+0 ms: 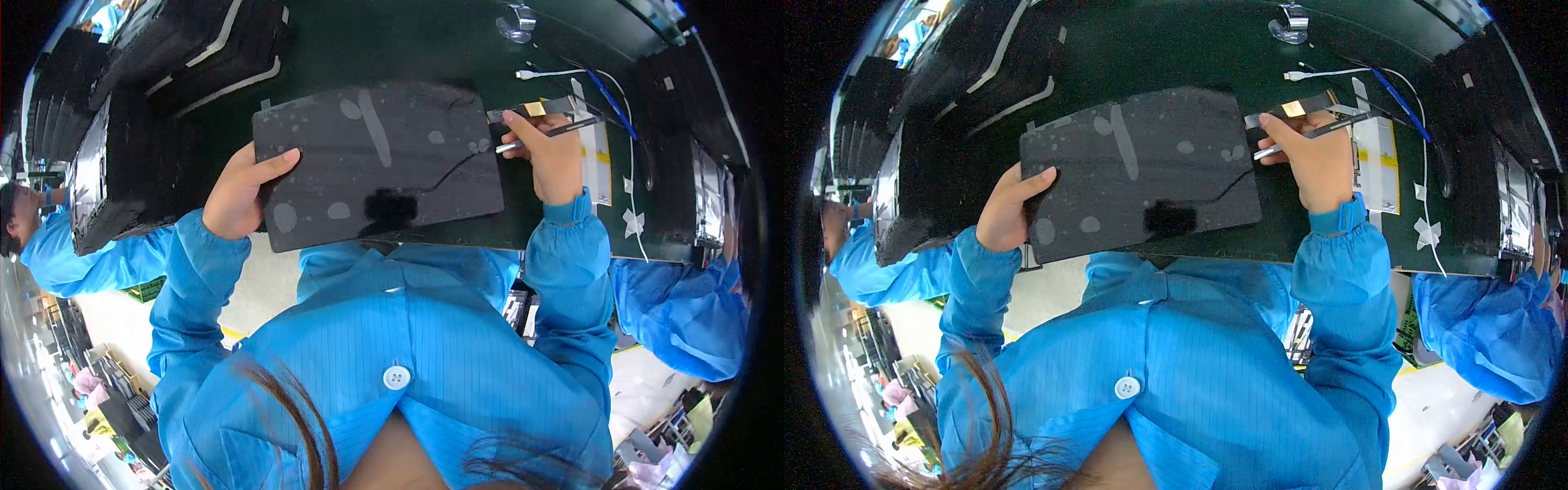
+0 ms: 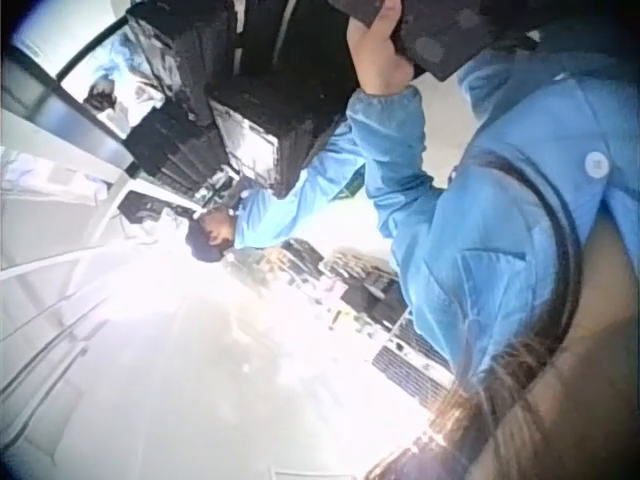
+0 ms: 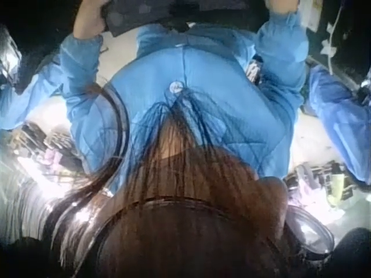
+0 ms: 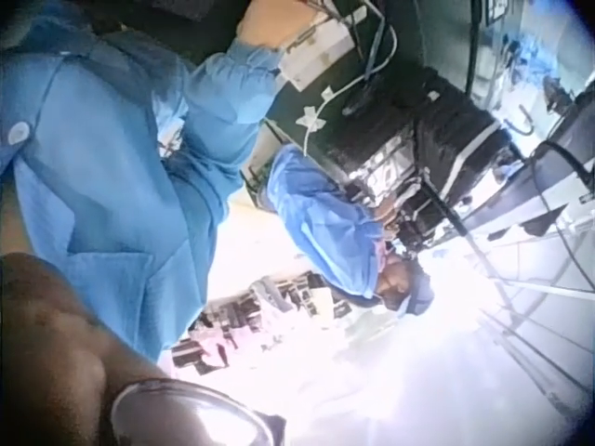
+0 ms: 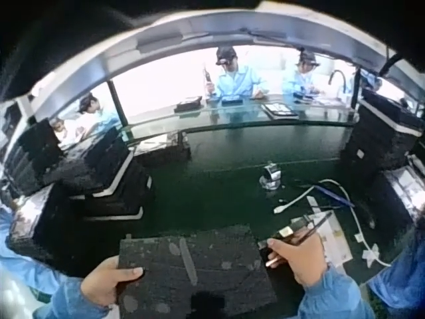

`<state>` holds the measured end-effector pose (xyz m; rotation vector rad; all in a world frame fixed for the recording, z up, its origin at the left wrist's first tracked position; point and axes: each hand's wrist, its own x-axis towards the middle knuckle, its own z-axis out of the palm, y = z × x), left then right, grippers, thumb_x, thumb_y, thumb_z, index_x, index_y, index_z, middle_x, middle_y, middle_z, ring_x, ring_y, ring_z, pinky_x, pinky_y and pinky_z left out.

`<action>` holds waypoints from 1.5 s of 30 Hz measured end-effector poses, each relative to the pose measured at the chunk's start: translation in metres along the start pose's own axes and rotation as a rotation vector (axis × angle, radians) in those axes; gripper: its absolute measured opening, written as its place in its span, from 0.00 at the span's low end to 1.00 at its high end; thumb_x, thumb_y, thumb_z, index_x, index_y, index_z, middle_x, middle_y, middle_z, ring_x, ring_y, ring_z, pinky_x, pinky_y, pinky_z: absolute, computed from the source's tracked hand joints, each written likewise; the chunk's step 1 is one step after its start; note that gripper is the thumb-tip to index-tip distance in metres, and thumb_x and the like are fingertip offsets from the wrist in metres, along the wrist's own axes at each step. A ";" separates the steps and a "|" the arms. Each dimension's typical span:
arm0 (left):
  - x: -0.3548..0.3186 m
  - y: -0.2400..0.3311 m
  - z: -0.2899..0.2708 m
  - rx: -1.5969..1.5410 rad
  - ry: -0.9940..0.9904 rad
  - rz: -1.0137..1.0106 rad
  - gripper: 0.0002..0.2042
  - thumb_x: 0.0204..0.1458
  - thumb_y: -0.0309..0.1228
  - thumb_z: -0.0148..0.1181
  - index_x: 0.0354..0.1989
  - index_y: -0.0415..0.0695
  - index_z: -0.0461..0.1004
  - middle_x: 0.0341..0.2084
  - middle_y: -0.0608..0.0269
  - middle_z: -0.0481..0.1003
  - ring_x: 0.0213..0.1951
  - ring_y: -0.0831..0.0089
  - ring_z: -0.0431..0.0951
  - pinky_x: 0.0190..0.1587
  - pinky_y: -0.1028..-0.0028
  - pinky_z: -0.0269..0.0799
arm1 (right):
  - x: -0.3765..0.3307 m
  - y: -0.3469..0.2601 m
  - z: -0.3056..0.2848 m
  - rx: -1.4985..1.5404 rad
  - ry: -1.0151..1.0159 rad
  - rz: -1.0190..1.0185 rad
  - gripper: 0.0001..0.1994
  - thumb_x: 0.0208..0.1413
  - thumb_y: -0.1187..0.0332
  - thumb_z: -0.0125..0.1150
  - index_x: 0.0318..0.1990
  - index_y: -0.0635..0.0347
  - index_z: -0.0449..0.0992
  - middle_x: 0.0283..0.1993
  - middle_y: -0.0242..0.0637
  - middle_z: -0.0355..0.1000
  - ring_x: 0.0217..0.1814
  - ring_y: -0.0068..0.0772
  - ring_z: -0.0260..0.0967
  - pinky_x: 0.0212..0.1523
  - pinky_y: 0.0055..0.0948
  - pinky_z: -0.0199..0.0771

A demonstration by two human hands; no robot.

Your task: Testing electronic tablets at a factory workbench, checking screen displays and connecting cables.

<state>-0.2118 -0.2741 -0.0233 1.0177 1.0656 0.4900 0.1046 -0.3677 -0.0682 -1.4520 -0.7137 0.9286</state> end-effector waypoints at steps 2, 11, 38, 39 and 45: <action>0.004 -0.003 -0.006 0.056 0.014 0.026 0.24 0.47 0.35 0.60 0.48 0.34 0.62 0.42 0.49 0.69 0.41 0.63 0.73 0.43 0.70 0.70 | -0.002 -0.002 0.000 -0.019 -0.013 0.010 0.12 0.45 0.72 0.63 0.35 0.69 0.71 0.29 0.43 0.72 0.27 0.29 0.72 0.23 0.22 0.74; -0.027 0.017 0.007 1.600 0.452 0.372 0.17 0.44 0.41 0.61 0.35 0.39 0.70 0.25 0.52 0.72 0.30 0.59 0.75 0.33 0.70 0.72 | -0.013 -0.014 -0.067 -0.222 0.020 0.072 0.10 0.50 0.69 0.60 0.35 0.67 0.71 0.28 0.39 0.72 0.26 0.25 0.71 0.24 0.19 0.70; 0.075 -0.019 0.207 1.179 -0.076 1.251 0.12 0.41 0.31 0.58 0.35 0.43 0.67 0.32 0.58 0.70 0.37 0.60 0.71 0.39 0.63 0.65 | 0.044 -0.029 -0.105 -0.448 -0.543 0.205 0.07 0.50 0.71 0.57 0.37 0.59 0.71 0.26 0.28 0.72 0.24 0.13 0.64 0.22 0.12 0.57; 0.081 -0.024 0.218 1.145 -0.081 1.204 0.11 0.42 0.31 0.56 0.34 0.43 0.67 0.30 0.57 0.70 0.36 0.59 0.71 0.38 0.63 0.66 | 0.042 -0.029 -0.106 -0.450 -0.536 0.212 0.07 0.50 0.71 0.57 0.37 0.59 0.71 0.26 0.28 0.72 0.24 0.13 0.64 0.22 0.12 0.57; 0.096 -0.040 0.233 0.959 -0.129 1.098 0.06 0.45 0.28 0.53 0.31 0.42 0.66 0.23 0.53 0.69 0.30 0.55 0.72 0.31 0.61 0.66 | 0.037 -0.026 -0.098 -0.328 -0.489 0.227 0.06 0.49 0.71 0.58 0.34 0.60 0.71 0.25 0.27 0.71 0.23 0.13 0.64 0.21 0.12 0.56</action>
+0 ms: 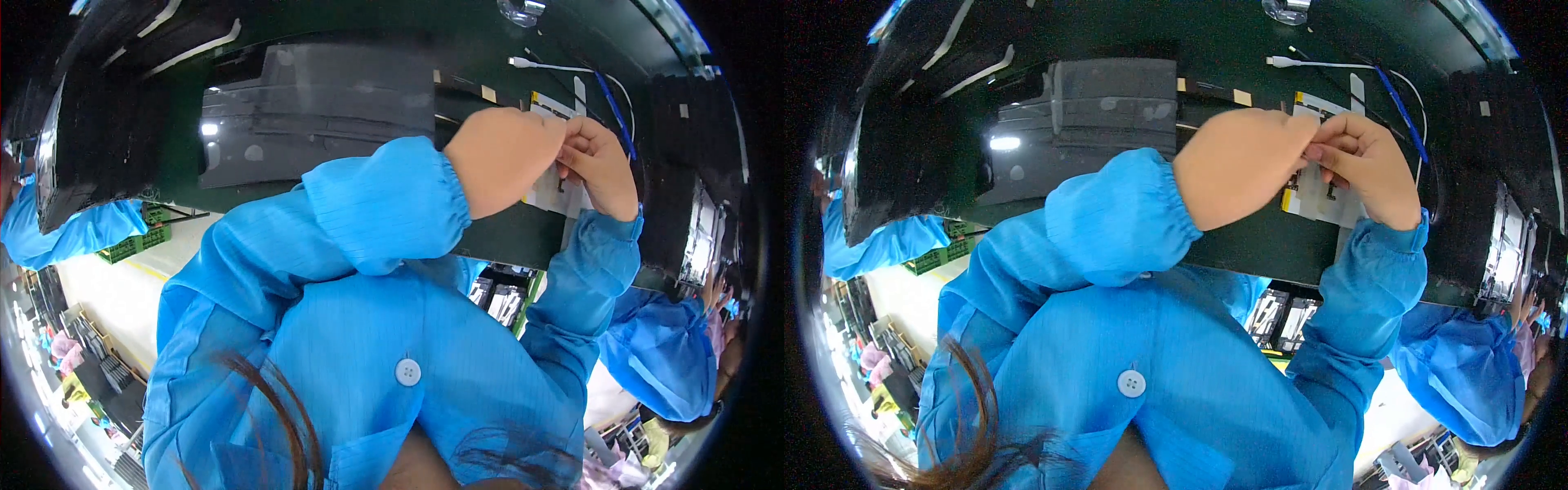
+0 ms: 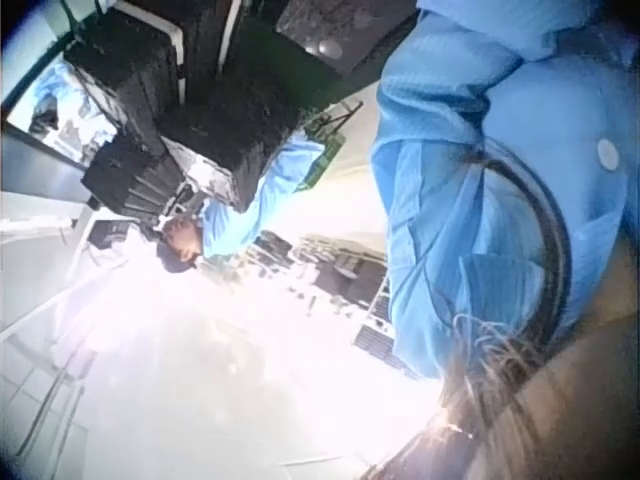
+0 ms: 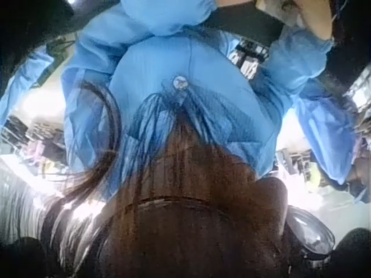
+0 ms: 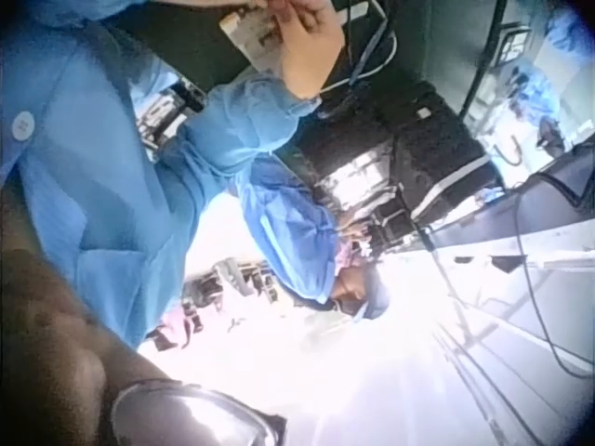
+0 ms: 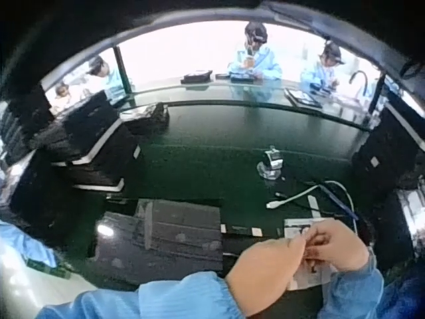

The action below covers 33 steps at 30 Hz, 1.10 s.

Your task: Testing electronic tablets at a factory workbench, checking screen displays and connecting cables.

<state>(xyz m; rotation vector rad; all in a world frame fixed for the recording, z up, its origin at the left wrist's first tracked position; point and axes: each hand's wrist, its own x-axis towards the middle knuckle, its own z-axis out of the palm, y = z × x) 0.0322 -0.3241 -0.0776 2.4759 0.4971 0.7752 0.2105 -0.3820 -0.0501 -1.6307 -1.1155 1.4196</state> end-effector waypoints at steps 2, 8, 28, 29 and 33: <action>-0.002 -0.003 -0.003 -0.022 0.039 -0.003 0.05 0.46 0.28 0.52 0.30 0.42 0.66 0.23 0.52 0.69 0.29 0.54 0.71 0.30 0.61 0.67 | -0.002 -0.003 0.003 -0.056 0.043 -0.020 0.07 0.49 0.71 0.58 0.35 0.61 0.71 0.26 0.28 0.71 0.25 0.14 0.64 0.21 0.12 0.56; -0.004 -0.005 -0.001 0.062 0.012 -0.064 0.04 0.42 0.27 0.53 0.26 0.41 0.70 0.23 0.52 0.70 0.29 0.54 0.71 0.31 0.61 0.67 | -0.001 -0.002 0.004 -0.155 0.136 -0.028 0.09 0.49 0.72 0.58 0.38 0.63 0.71 0.30 0.31 0.71 0.29 0.15 0.66 0.24 0.13 0.61; -0.003 -0.004 -0.003 0.123 -0.025 -0.096 0.03 0.38 0.23 0.52 0.24 0.40 0.70 0.23 0.52 0.69 0.30 0.54 0.72 0.34 0.63 0.68 | 0.009 0.011 0.007 -0.210 0.113 -0.137 0.09 0.45 0.77 0.58 0.36 0.66 0.71 0.31 0.34 0.71 0.30 0.17 0.68 0.33 0.15 0.68; -0.003 -0.004 -0.003 0.124 -0.010 -0.078 0.04 0.38 0.23 0.52 0.24 0.40 0.71 0.23 0.52 0.69 0.29 0.55 0.72 0.34 0.63 0.68 | 0.009 0.011 0.008 -0.253 0.120 -0.137 0.09 0.43 0.77 0.59 0.35 0.66 0.71 0.30 0.34 0.71 0.29 0.16 0.67 0.31 0.14 0.67; -0.002 -0.003 -0.006 0.137 -0.063 -0.103 0.04 0.38 0.23 0.52 0.24 0.40 0.71 0.23 0.52 0.70 0.30 0.55 0.72 0.34 0.63 0.68 | 0.012 0.012 0.006 -0.264 0.131 -0.125 0.10 0.41 0.77 0.61 0.34 0.66 0.72 0.28 0.34 0.71 0.27 0.15 0.66 0.28 0.14 0.66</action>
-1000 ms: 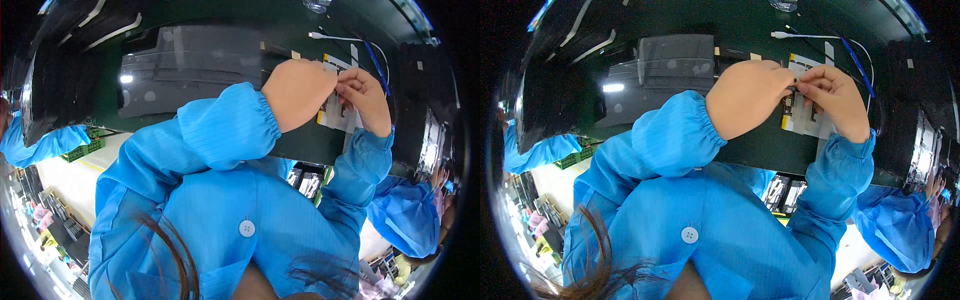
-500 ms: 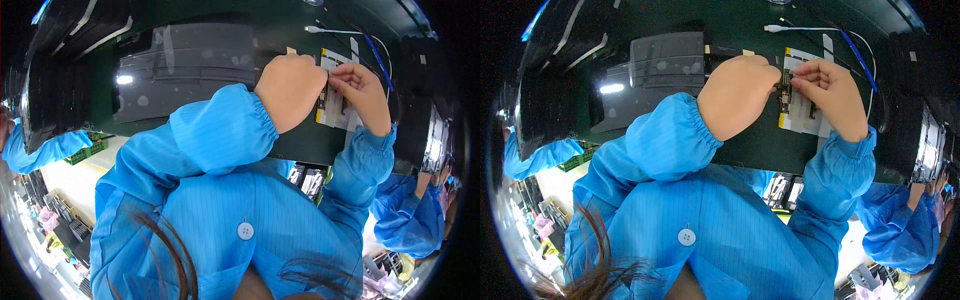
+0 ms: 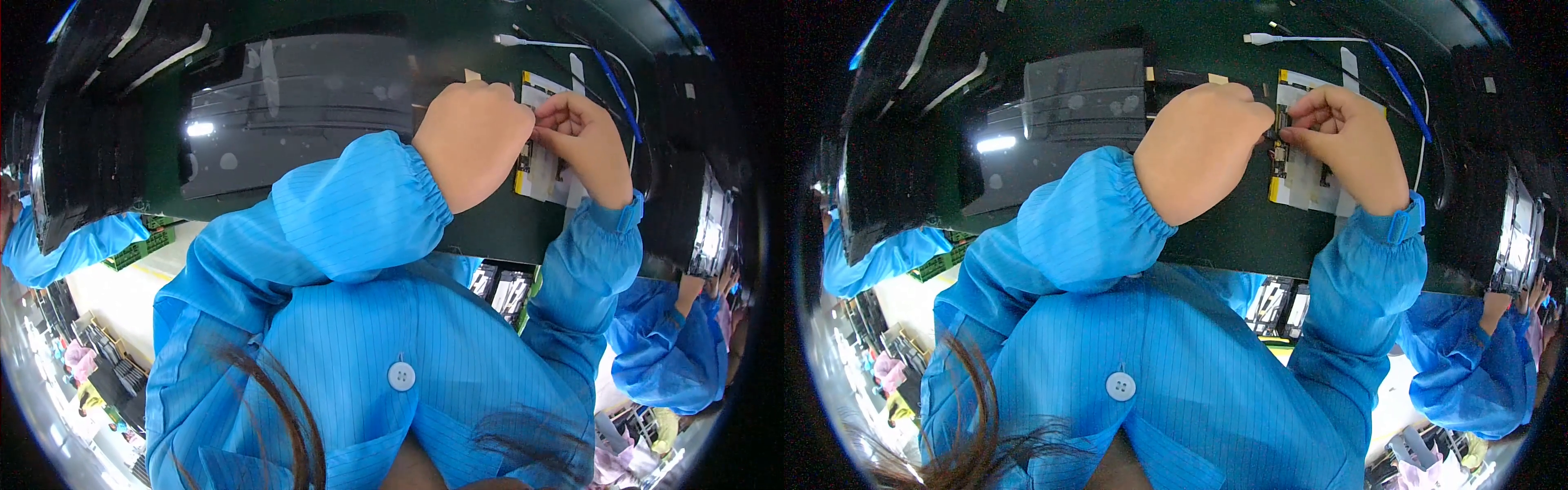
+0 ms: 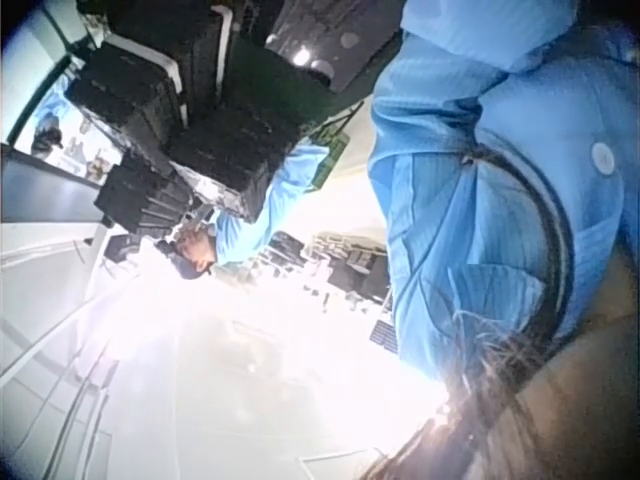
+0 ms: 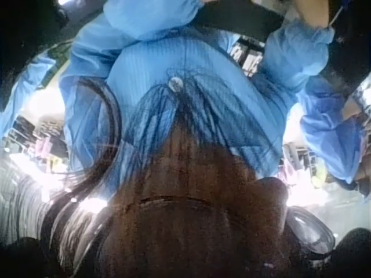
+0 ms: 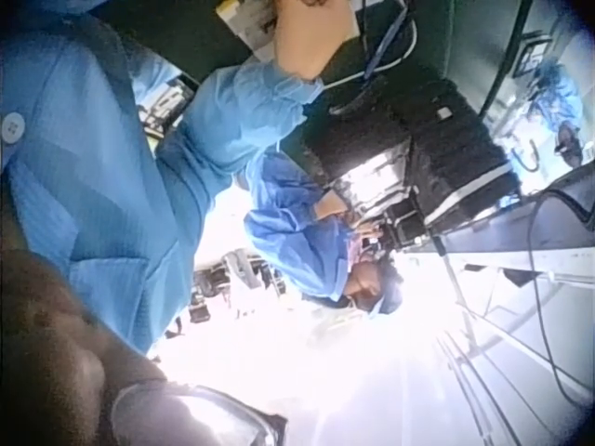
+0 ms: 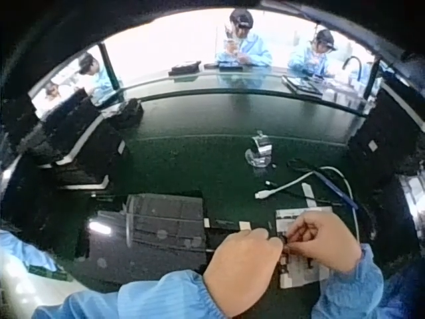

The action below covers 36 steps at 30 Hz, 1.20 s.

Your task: Testing electronic tablets at a factory workbench, checking screen displays and connecting cables.

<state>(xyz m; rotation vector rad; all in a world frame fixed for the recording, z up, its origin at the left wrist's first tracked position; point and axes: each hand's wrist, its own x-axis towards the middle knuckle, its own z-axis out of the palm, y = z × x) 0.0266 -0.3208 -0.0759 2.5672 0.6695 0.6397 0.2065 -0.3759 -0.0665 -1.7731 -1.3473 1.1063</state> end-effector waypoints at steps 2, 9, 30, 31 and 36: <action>0.000 0.000 0.001 0.008 0.005 0.003 0.04 0.38 0.23 0.52 0.24 0.40 0.71 0.23 0.52 0.70 0.30 0.55 0.72 0.34 0.62 0.68 | 0.001 0.001 -0.001 -0.005 -0.005 -0.016 0.10 0.40 0.76 0.62 0.34 0.65 0.72 0.28 0.33 0.71 0.26 0.14 0.65 0.27 0.13 0.65; 0.000 -0.001 0.002 0.007 0.007 0.021 0.03 0.39 0.25 0.53 0.24 0.41 0.72 0.23 0.53 0.70 0.29 0.56 0.72 0.33 0.63 0.68 | 0.003 -0.007 -0.003 -0.018 -0.046 0.049 0.10 0.40 0.75 0.63 0.33 0.64 0.72 0.27 0.32 0.70 0.26 0.15 0.64 0.26 0.13 0.64; -0.040 -0.083 -0.134 0.415 -0.063 0.059 0.29 0.34 0.34 0.66 0.50 0.47 0.68 0.53 0.56 0.62 0.55 0.56 0.61 0.57 0.64 0.58 | 0.007 -0.016 0.009 -0.333 0.063 -0.316 0.11 0.41 0.73 0.63 0.35 0.59 0.73 0.29 0.32 0.71 0.32 0.26 0.67 0.35 0.25 0.67; -0.046 -0.101 -0.133 0.371 -0.080 0.013 0.30 0.33 0.34 0.67 0.51 0.47 0.67 0.53 0.56 0.62 0.55 0.57 0.61 0.57 0.65 0.58 | 0.013 -0.018 0.020 -0.429 0.167 -0.483 0.13 0.40 0.72 0.63 0.37 0.58 0.73 0.31 0.33 0.72 0.34 0.30 0.68 0.38 0.28 0.66; -0.041 -0.114 -0.129 0.156 -0.205 -0.100 0.32 0.32 0.34 0.69 0.51 0.46 0.66 0.49 0.54 0.66 0.53 0.59 0.64 0.56 0.67 0.60 | 0.034 -0.025 0.033 -0.409 0.063 -0.624 0.16 0.39 0.74 0.62 0.41 0.56 0.74 0.36 0.36 0.73 0.40 0.36 0.68 0.46 0.32 0.64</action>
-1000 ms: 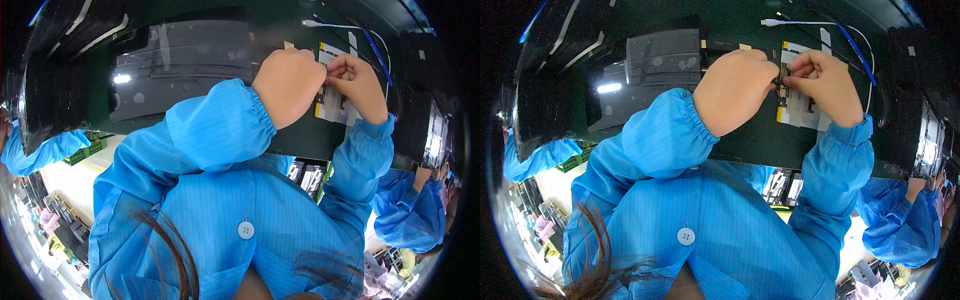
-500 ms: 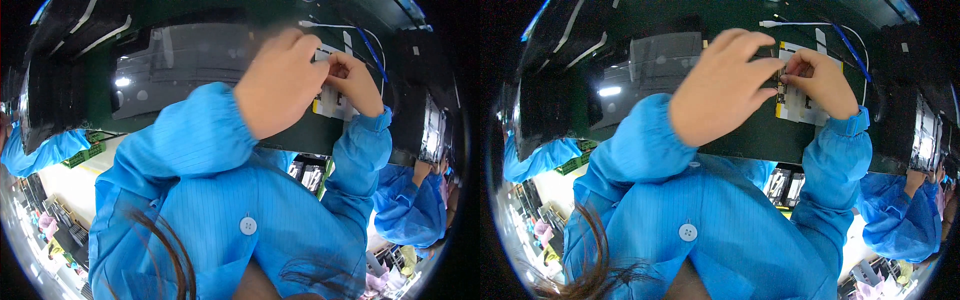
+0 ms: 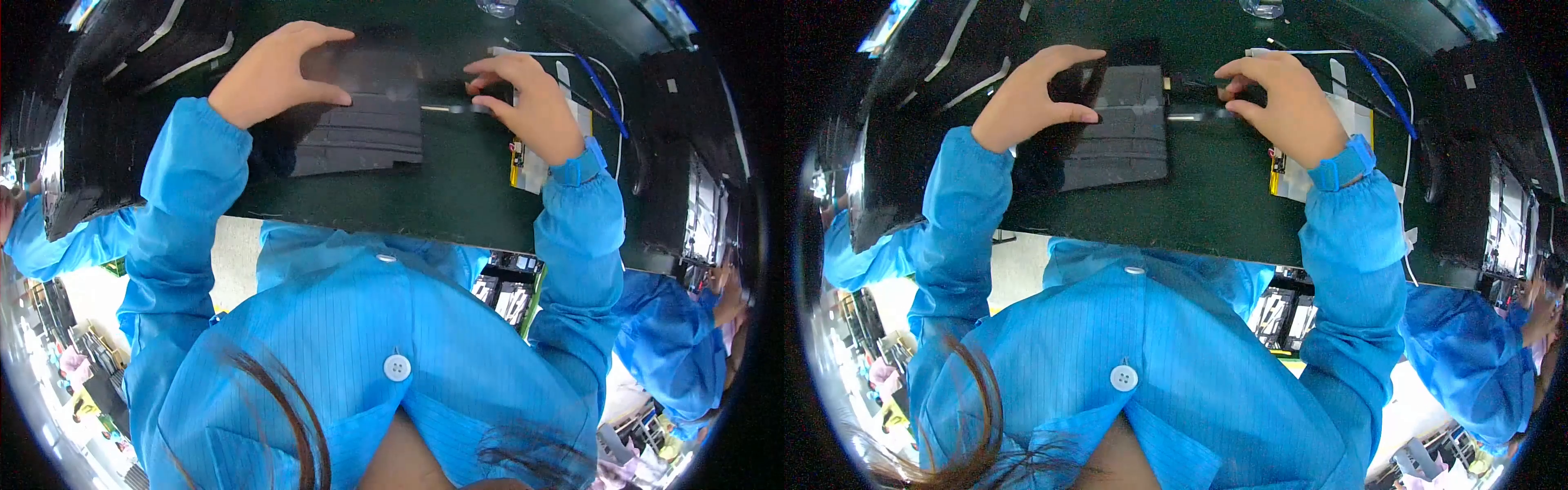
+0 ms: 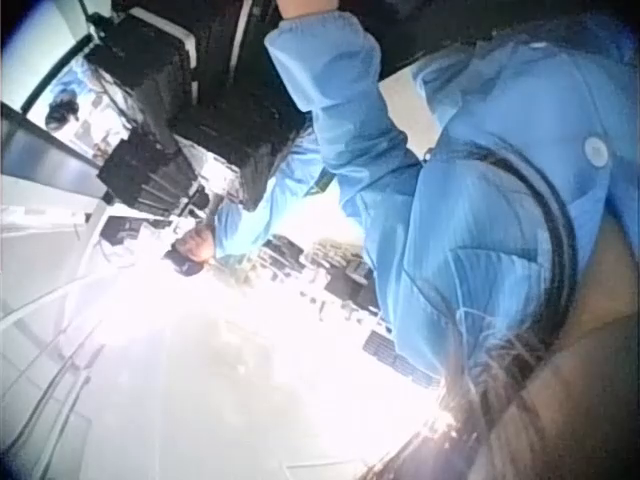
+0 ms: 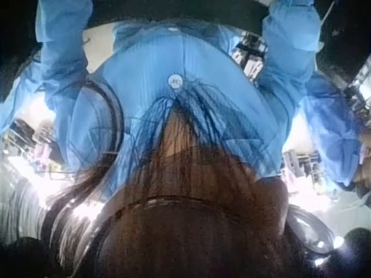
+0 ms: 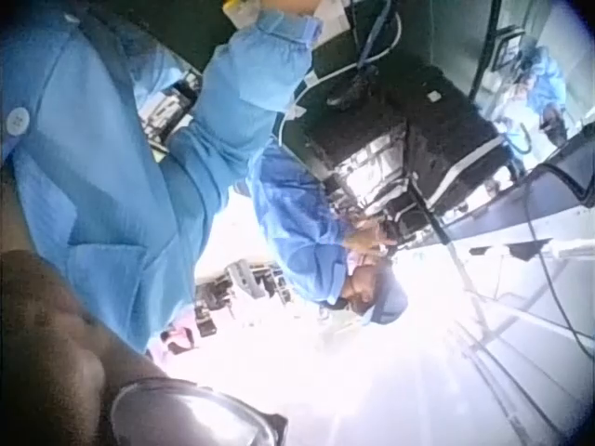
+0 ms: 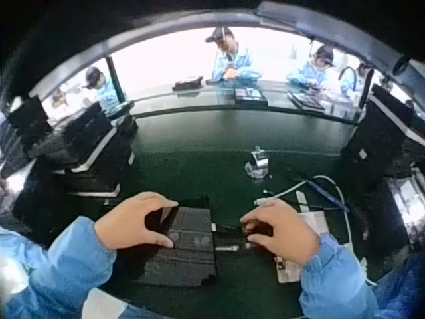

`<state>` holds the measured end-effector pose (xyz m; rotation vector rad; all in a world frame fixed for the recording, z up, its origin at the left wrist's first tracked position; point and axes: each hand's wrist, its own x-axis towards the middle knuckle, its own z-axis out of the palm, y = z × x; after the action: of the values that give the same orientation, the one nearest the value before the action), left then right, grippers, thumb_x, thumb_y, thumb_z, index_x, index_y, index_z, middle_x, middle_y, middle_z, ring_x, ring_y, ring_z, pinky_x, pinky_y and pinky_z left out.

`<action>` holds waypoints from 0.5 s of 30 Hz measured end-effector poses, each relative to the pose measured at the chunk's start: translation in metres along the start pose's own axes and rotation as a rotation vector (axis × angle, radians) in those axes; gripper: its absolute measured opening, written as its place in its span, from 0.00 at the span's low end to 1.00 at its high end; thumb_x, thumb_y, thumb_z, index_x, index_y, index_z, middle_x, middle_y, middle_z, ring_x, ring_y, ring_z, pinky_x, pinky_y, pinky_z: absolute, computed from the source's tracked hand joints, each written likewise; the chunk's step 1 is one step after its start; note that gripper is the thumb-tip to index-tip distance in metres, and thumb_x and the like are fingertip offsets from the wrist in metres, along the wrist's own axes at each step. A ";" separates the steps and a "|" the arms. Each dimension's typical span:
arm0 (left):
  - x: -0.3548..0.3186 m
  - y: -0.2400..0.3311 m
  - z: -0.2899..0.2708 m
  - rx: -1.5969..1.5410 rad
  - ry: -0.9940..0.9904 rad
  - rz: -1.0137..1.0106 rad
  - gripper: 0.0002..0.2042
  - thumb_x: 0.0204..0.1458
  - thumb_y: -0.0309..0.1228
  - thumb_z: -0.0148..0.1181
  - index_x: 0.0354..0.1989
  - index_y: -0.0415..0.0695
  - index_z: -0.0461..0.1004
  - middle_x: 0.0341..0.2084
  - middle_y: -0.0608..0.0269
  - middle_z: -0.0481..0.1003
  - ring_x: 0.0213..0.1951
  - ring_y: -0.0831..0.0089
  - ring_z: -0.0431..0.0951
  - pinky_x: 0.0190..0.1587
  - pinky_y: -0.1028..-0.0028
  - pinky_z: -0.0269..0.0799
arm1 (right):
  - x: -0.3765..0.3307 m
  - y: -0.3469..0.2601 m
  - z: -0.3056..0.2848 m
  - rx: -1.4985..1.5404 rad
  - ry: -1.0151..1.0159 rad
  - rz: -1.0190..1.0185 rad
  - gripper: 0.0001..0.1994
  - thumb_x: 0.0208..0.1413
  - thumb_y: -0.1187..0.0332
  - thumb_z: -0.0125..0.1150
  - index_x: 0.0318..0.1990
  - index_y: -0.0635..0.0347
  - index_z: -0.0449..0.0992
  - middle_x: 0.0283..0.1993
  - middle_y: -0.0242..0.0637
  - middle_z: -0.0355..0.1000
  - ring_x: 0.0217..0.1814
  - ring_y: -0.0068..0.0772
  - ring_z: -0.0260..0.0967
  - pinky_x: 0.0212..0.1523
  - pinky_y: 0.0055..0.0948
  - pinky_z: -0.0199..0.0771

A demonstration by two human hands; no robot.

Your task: Testing electronic tablets at a factory workbench, checking screen displays and connecting cables.

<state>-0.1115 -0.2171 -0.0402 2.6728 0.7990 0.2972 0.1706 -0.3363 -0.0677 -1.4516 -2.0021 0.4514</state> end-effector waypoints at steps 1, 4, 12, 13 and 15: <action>0.000 0.004 0.001 0.001 0.002 0.002 0.32 0.32 0.34 0.69 0.51 0.46 0.66 0.49 0.54 0.66 0.53 0.59 0.64 0.56 0.67 0.60 | -0.001 -0.001 -0.004 -0.002 0.002 -0.001 0.16 0.39 0.74 0.62 0.41 0.56 0.74 0.36 0.36 0.73 0.40 0.36 0.68 0.46 0.32 0.64; 0.002 0.018 0.007 -0.091 -0.007 0.061 0.31 0.31 0.34 0.69 0.50 0.45 0.67 0.47 0.53 0.67 0.51 0.58 0.66 0.54 0.68 0.61 | -0.011 0.002 -0.017 0.266 -0.027 0.149 0.14 0.43 0.73 0.62 0.40 0.59 0.74 0.33 0.33 0.71 0.36 0.25 0.67 0.38 0.24 0.67; 0.039 0.063 0.034 -0.023 0.154 0.340 0.21 0.39 0.37 0.63 0.43 0.40 0.70 0.41 0.52 0.69 0.46 0.56 0.68 0.49 0.66 0.64 | -0.027 0.001 -0.052 0.549 -0.178 0.521 0.11 0.53 0.68 0.54 0.41 0.64 0.74 0.33 0.32 0.71 0.31 0.17 0.65 0.32 0.17 0.65; 0.050 0.073 0.045 -0.064 0.210 0.365 0.19 0.41 0.37 0.62 0.41 0.39 0.71 0.39 0.52 0.70 0.44 0.55 0.69 0.47 0.66 0.65 | -0.026 0.000 -0.052 0.594 -0.201 0.543 0.12 0.53 0.68 0.53 0.44 0.63 0.73 0.32 0.32 0.71 0.30 0.16 0.64 0.31 0.17 0.64; 0.068 0.100 0.059 -0.156 0.183 0.436 0.14 0.42 0.34 0.58 0.36 0.40 0.71 0.32 0.53 0.72 0.37 0.56 0.72 0.42 0.65 0.68 | -0.030 0.003 -0.051 0.639 -0.220 0.579 0.14 0.54 0.68 0.52 0.46 0.63 0.71 0.31 0.31 0.71 0.30 0.16 0.64 0.30 0.17 0.63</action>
<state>0.0108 -0.2730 -0.0502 2.6712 0.2152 0.6866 0.2126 -0.3677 -0.0392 -1.5613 -1.3404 1.4012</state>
